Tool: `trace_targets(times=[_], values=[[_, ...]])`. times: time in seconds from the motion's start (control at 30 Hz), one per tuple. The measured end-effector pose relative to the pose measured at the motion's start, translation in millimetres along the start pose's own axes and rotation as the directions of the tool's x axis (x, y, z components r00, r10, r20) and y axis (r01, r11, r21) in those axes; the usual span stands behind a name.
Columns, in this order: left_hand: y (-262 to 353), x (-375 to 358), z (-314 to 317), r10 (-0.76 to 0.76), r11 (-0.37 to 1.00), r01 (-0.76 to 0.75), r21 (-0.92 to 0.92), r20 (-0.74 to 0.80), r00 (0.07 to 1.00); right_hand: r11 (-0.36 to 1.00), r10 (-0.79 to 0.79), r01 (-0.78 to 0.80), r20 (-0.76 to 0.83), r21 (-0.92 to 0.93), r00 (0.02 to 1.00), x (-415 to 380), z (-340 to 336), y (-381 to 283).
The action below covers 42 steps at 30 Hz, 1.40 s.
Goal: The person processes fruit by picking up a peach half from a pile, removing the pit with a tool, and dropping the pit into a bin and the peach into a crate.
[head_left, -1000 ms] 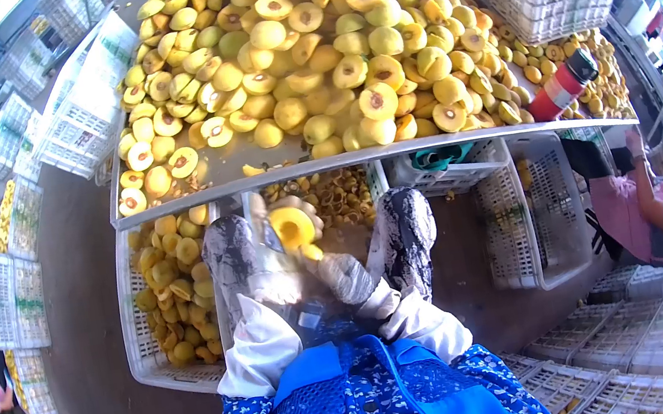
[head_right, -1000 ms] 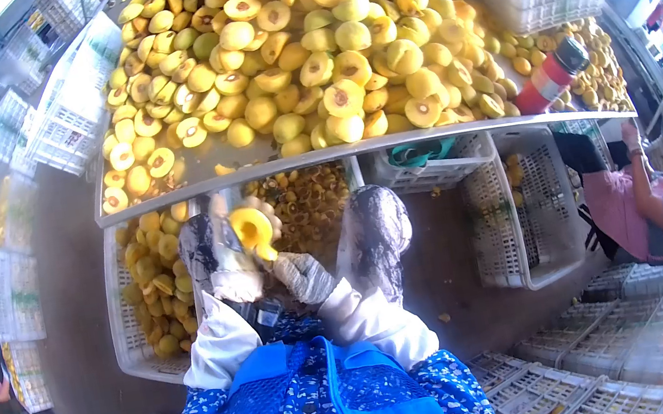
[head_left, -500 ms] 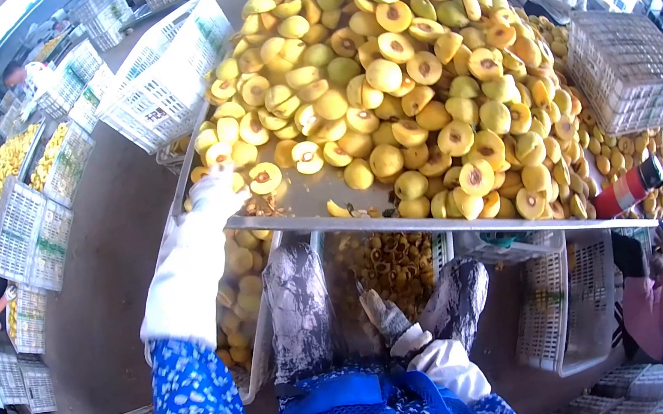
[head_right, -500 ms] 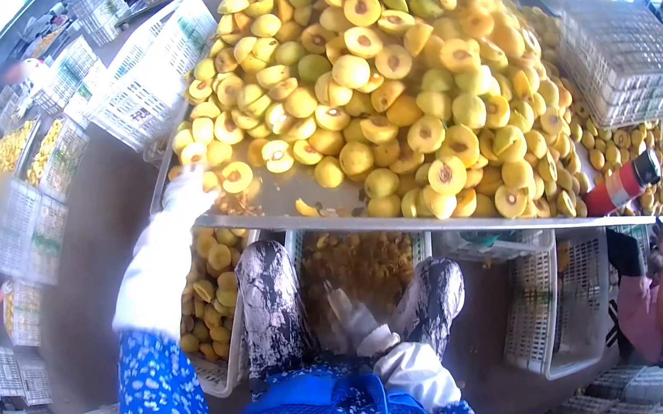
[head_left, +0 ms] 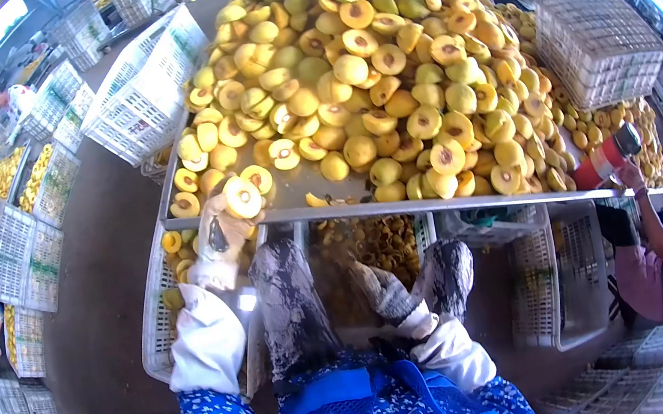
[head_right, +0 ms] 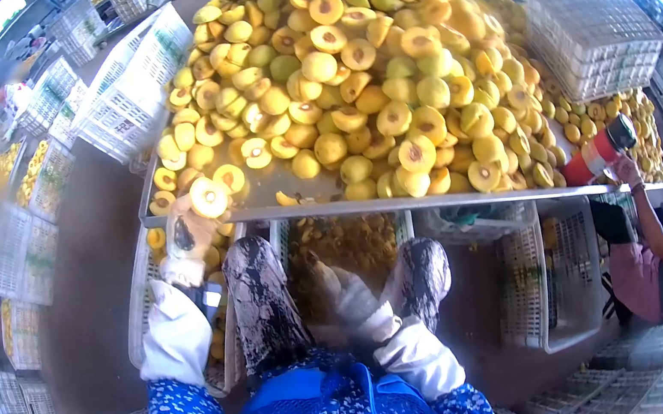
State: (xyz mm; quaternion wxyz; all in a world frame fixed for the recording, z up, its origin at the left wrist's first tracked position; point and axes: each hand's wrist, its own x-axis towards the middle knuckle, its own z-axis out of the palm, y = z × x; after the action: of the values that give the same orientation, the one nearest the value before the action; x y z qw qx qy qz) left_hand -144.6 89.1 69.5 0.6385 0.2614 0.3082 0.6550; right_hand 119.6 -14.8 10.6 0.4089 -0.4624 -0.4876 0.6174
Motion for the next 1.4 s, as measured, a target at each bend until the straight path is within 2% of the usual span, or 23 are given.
trace_targets(times=[0.07, 0.1, 0.17, 0.2, 0.23, 0.3, 0.4, 0.5, 0.63, 0.73, 0.83, 0.9, 0.93, 0.97, 1.0, 1.07, 1.17, 1.2, 1.23, 1.3, 1.33, 1.37, 1.4], values=[[-23.8, -17.2, 13.4, -0.138, 0.981, 0.113, -0.16, -0.158, 0.978, 0.974, -0.093, 0.098, 0.036, -0.203, 0.995, -0.6, 0.8, -15.3], [-41.9, -23.9, 9.8, -0.119, 0.984, 0.108, -0.143, -0.073, 0.99, 0.958, -0.127, 0.135, 0.048, -0.253, 0.991, 0.1, 1.6, -17.6], [-68.2, -36.7, 24.9, -0.136, 0.985, 0.128, -0.117, -0.066, 0.989, 0.972, -0.158, 0.162, 0.034, -0.17, 0.987, 4.1, 4.8, -11.9], [-77.8, -41.8, 33.9, -0.114, 0.992, 0.113, -0.049, -0.019, 0.993, 0.943, -0.2, 0.216, 0.087, -0.252, 0.976, 2.0, 2.5, -21.7], [-83.9, -47.3, 43.6, -0.102, 0.995, 0.102, 0.022, -0.01, 0.995, 0.859, -0.411, 0.399, 0.033, -0.323, 0.911, 4.4, 3.7, -13.6], [-89.3, -66.1, 72.1, -0.051, 0.978, 0.063, 0.197, -0.065, 0.997, 0.844, -0.39, 0.367, 0.024, -0.391, 0.921, 0.6, 1.3, -13.1], [-102.8, -77.8, 92.1, -0.043, 0.998, 0.043, 0.04, -0.014, 0.999, 0.785, -0.425, 0.379, 0.02, -0.491, 0.905, -1.7, -1.7, -5.3], [-119.1, -76.0, 82.3, -0.1, 0.993, 0.103, -0.065, 0.051, 0.994, 0.807, -0.347, 0.296, -0.005, -0.51, 0.938, -8.4, -1.6, -11.1], [-110.2, -88.7, 95.5, -0.113, 0.99, 0.113, 0.083, -0.007, 0.994, 0.574, -0.479, 0.383, 0.082, -0.724, 0.874, -5.4, -1.7, 21.7], [-121.5, -88.8, 99.0, -0.081, 0.997, 0.078, -0.02, -0.149, 0.985, 0.586, -0.48, 0.43, 0.133, -0.687, 0.867, -7.0, -4.7, 23.8], [-130.3, -85.9, 95.1, 0.0, 0.997, 0.008, 0.072, -0.109, 0.994, 0.543, -0.493, 0.399, 0.103, -0.739, 0.864, -12.9, -14.1, 33.7], [-141.4, -87.2, 89.0, 0.135, 0.96, -0.085, 0.265, -0.175, 0.975, 0.544, -0.476, 0.394, 0.113, -0.741, 0.872, -18.0, -17.2, 32.1], [-132.3, -92.4, 98.6, 0.372, 0.85, -0.331, 0.409, -0.021, 0.928, 0.553, -0.462, 0.393, 0.123, -0.734, 0.879, -21.3, -18.4, 29.3], [-106.3, -105.5, 130.0, 0.186, 0.961, -0.136, 0.239, -0.2, 0.962, 0.567, -0.44, 0.383, 0.125, -0.729, 0.889, -22.5, -20.0, 26.1], [-95.9, -106.9, 133.0, 0.265, 0.924, -0.199, 0.328, -0.173, 0.948, 0.583, -0.418, 0.377, 0.133, -0.72, 0.899, -23.5, -20.3, 23.2], [-147.7, -84.4, 101.9, 0.193, 0.964, -0.143, 0.223, -0.219, 0.957, 0.604, -0.375, 0.372, 0.16, -0.705, 0.913, -18.2, -15.5, 16.2], [-148.2, -81.1, 96.2, 0.082, 0.991, -0.092, -0.093, -0.11, 0.991, 0.595, -0.329, 0.371, 0.205, -0.713, 0.922, -12.2, -12.8, 12.4], [-146.8, -81.4, 104.0, 0.156, 0.988, -0.156, 0.015, -0.216, 0.964, 0.591, -0.314, 0.374, 0.223, -0.715, 0.923, -11.0, -11.1, 10.6], [-158.1, -74.8, 98.1, 0.343, 0.924, -0.278, 0.262, -0.244, 0.907, 0.596, -0.296, 0.369, 0.232, -0.713, 0.926, -10.7, -9.6, 8.6], [-138.8, -84.1, 98.3, 0.533, 0.704, -0.328, 0.631, -0.163, 0.831, 0.602, -0.268, 0.371, 0.258, -0.707, 0.928, -4.9, -5.7, 3.6], [-133.4, -86.6, 95.8, 0.638, 0.585, -0.416, 0.696, -0.078, 0.766, 0.6, -0.254, 0.365, 0.263, -0.711, 0.931, -4.0, -7.1, 2.6], [-132.7, -87.2, 93.2, 0.646, 0.569, -0.449, 0.688, -0.037, 0.762, 0.604, -0.238, 0.362, 0.273, -0.71, 0.932, -3.4, -9.2, 0.7], [-135.9, -85.8, 90.9, 0.513, 0.729, -0.374, 0.573, -0.095, 0.853, 0.614, -0.22, 0.357, 0.281, -0.704, 0.934, -1.4, -8.9, -1.3]])
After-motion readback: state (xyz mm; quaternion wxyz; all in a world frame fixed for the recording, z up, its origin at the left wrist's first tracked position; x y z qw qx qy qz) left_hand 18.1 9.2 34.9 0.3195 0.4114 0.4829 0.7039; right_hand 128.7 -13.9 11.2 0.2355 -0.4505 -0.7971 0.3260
